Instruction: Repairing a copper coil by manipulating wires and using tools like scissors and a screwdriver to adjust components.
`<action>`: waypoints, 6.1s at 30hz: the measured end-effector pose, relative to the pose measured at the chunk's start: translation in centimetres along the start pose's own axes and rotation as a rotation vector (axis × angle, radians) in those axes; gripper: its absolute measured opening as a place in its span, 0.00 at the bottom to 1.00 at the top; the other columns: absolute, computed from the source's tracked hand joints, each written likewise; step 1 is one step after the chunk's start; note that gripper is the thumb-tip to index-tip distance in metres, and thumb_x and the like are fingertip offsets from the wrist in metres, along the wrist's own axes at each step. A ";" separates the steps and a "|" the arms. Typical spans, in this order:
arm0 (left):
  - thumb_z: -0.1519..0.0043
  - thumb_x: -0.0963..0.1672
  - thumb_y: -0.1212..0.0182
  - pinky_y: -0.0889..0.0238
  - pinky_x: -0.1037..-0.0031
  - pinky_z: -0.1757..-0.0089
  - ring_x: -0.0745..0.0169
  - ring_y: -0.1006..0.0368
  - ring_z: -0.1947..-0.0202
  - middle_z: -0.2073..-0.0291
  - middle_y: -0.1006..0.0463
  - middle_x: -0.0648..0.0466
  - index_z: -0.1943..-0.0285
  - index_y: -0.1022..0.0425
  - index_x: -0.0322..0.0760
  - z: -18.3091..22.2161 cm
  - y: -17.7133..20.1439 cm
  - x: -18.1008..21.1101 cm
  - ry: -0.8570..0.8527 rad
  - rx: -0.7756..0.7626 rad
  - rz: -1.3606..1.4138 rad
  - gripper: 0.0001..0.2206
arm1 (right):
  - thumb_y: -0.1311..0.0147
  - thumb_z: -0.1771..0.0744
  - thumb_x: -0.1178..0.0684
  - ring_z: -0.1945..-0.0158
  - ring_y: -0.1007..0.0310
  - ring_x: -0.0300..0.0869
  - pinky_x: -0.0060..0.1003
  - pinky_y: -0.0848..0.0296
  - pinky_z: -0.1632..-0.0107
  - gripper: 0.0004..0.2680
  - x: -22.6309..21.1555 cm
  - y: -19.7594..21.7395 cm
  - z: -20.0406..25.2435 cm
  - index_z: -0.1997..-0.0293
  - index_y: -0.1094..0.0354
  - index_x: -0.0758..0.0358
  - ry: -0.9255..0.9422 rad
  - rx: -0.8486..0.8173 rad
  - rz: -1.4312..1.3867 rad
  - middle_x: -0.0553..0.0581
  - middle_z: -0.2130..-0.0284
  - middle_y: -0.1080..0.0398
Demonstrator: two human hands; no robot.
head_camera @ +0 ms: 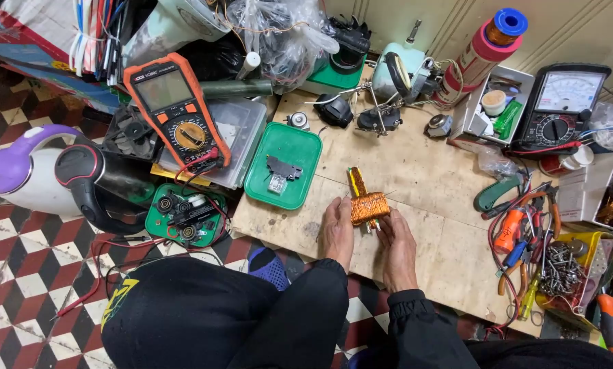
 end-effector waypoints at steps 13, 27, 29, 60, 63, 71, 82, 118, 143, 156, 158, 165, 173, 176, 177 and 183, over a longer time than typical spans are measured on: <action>0.30 0.59 0.60 0.35 0.65 0.38 0.50 0.25 0.35 0.33 0.20 0.54 0.30 0.24 0.47 0.4 1.0 -0.1 -0.096 0.201 -0.015 0.29 | 0.52 0.25 0.43 0.39 0.30 0.41 0.39 0.34 0.32 0.17 3.0 1.7 -2.2 0.33 0.30 0.64 -0.058 -0.051 -0.181 0.56 0.42 0.27; 0.26 0.48 0.37 0.33 0.81 0.67 0.75 0.30 0.76 0.71 0.22 0.61 0.45 0.16 0.35 1.2 3.2 0.5 -0.194 0.240 0.638 0.12 | 0.48 0.21 0.50 0.55 0.22 0.28 0.21 0.22 0.41 0.08 -5.0 4.8 2.3 0.53 0.24 0.56 0.498 0.307 0.112 0.45 0.58 0.20; 0.26 0.50 0.38 0.33 0.77 0.66 0.70 0.32 0.75 0.73 0.23 0.59 0.53 0.18 0.35 2.4 4.6 1.3 -0.278 0.336 0.500 0.15 | 0.47 0.20 0.50 0.56 0.22 0.29 0.22 0.20 0.40 0.10 -5.8 3.8 3.2 0.56 0.26 0.56 0.522 0.280 0.116 0.46 0.62 0.23; 0.32 0.45 0.45 0.28 0.71 0.50 0.63 0.24 0.59 0.51 0.19 0.49 0.22 0.33 0.34 -1.0 12.1 15.8 -0.301 0.302 0.751 0.26 | 0.51 0.23 0.53 0.60 0.24 0.47 0.39 0.28 0.50 0.13 -0.5 -1.8 2.1 0.47 0.24 0.76 0.240 0.109 -0.007 0.66 0.65 0.20; 0.29 0.45 0.39 0.29 0.66 0.53 0.59 0.30 0.60 0.60 0.28 0.47 0.43 0.27 0.27 -10.8 12.2 15.7 -0.294 0.178 1.164 0.13 | 0.51 0.23 0.54 0.60 0.22 0.51 0.43 0.25 0.50 0.12 -0.3 -1.9 1.6 0.45 0.25 0.79 0.201 0.080 -0.011 0.70 0.63 0.19; 0.36 0.50 0.34 0.33 0.57 0.35 0.43 0.27 0.33 0.29 0.32 0.34 0.28 0.33 0.22 -18.4 14.0 15.1 -0.106 0.298 1.216 0.31 | 0.51 0.23 0.57 0.66 0.24 0.54 0.45 0.25 0.57 0.12 1.2 -1.1 0.1 0.47 0.24 0.81 0.238 0.089 -0.066 0.75 0.66 0.20; 0.33 0.49 0.32 0.34 0.77 0.65 0.71 0.28 0.73 0.65 0.18 0.51 0.48 0.24 0.35 -12.9 13.2 16.8 -0.153 0.449 1.202 0.14 | 0.50 0.23 0.59 0.68 0.24 0.53 0.43 0.27 0.60 0.10 2.4 -0.6 -1.0 0.48 0.25 0.81 0.218 0.090 -0.058 0.75 0.67 0.20; 0.38 0.40 0.29 0.28 0.75 0.53 0.62 0.21 0.58 0.51 0.14 0.42 0.30 0.21 0.23 7.4 5.1 9.3 -0.203 -0.093 0.547 0.25 | 0.31 0.35 0.57 0.70 0.29 0.37 0.31 0.30 0.67 0.19 -11.8 -3.8 9.7 0.35 0.18 0.57 0.141 -0.288 0.390 0.52 0.65 0.18; 0.31 0.43 0.38 0.31 0.75 0.48 0.66 0.22 0.54 0.48 0.17 0.48 0.23 0.27 0.30 7.8 4.9 10.0 -0.269 -0.189 0.610 0.26 | 0.34 0.33 0.61 0.70 0.29 0.40 0.33 0.28 0.65 0.15 -9.6 -4.3 9.2 0.39 0.19 0.68 0.075 -0.254 0.166 0.59 0.66 0.21; 0.35 0.41 0.35 0.27 0.64 0.50 0.56 0.22 0.51 0.49 0.21 0.43 0.27 0.32 0.31 7.0 6.4 9.1 -0.254 -0.063 0.766 0.25 | 0.27 0.38 0.53 0.62 0.17 0.39 0.34 0.20 0.59 0.19 -11.7 -4.1 9.7 0.39 0.21 0.53 0.296 -0.228 0.556 0.52 0.59 0.13; 0.35 0.41 0.37 0.28 0.62 0.46 0.54 0.22 0.50 0.49 0.21 0.43 0.29 0.33 0.31 7.2 6.7 9.2 -0.245 -0.053 0.776 0.24 | 0.27 0.37 0.55 0.64 0.22 0.38 0.33 0.25 0.61 0.17 -13.1 -3.9 9.9 0.43 0.19 0.56 0.381 -0.227 0.553 0.51 0.61 0.18; 0.32 0.38 0.39 0.23 0.55 0.48 0.50 0.25 0.52 0.49 0.22 0.42 0.42 0.30 0.31 4.9 7.0 5.9 -0.133 -0.065 0.857 0.11 | 0.31 0.35 0.61 0.65 0.27 0.38 0.30 0.28 0.62 0.13 -13.4 -0.3 7.7 0.44 0.17 0.66 0.271 -0.107 0.173 0.55 0.65 0.21; 0.38 0.43 0.28 0.40 0.71 0.62 0.62 0.33 0.66 0.68 0.24 0.56 0.60 0.18 0.35 16.8 5.9 20.0 -0.950 0.204 -0.416 0.06 | 0.35 0.35 0.58 0.48 0.22 0.40 0.35 0.25 0.42 0.17 -18.4 -0.4 10.5 0.39 0.27 0.58 0.462 -0.297 0.386 0.52 0.48 0.21; 0.37 0.49 0.36 0.31 0.67 0.41 0.58 0.22 0.39 0.39 0.17 0.55 0.35 0.22 0.42 14.5 3.0 18.2 -0.780 -0.117 -0.466 0.21 | 0.35 0.36 0.60 0.45 0.23 0.40 0.36 0.26 0.39 0.19 -18.4 -1.3 11.2 0.38 0.28 0.58 0.415 -0.456 0.334 0.52 0.46 0.22; 0.33 0.55 0.44 0.30 0.68 0.39 0.61 0.19 0.33 0.31 0.16 0.58 0.25 0.25 0.47 12.8 1.5 15.0 -0.480 -0.329 -0.422 0.27 | 0.35 0.36 0.61 0.43 0.24 0.40 0.37 0.27 0.36 0.19 -18.2 -1.5 11.4 0.38 0.28 0.60 0.397 -0.509 0.291 0.53 0.44 0.22; 0.33 0.46 0.39 0.26 0.76 0.51 0.66 0.17 0.51 0.46 0.08 0.53 0.30 0.17 0.32 9.4 0.8 8.9 -0.280 -0.308 -0.135 0.22 | 0.38 0.34 0.65 0.50 0.30 0.38 0.31 0.27 0.44 0.25 -17.4 -1.4 10.4 0.26 0.36 0.62 0.331 -0.504 0.080 0.57 0.45 0.28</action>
Point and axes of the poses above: each hand's wrist, its own z-axis away from the middle knuckle, its own y-axis out of the back of the hand, x = y × z, the point moved 10 cm from there along -z, towards the middle knuckle
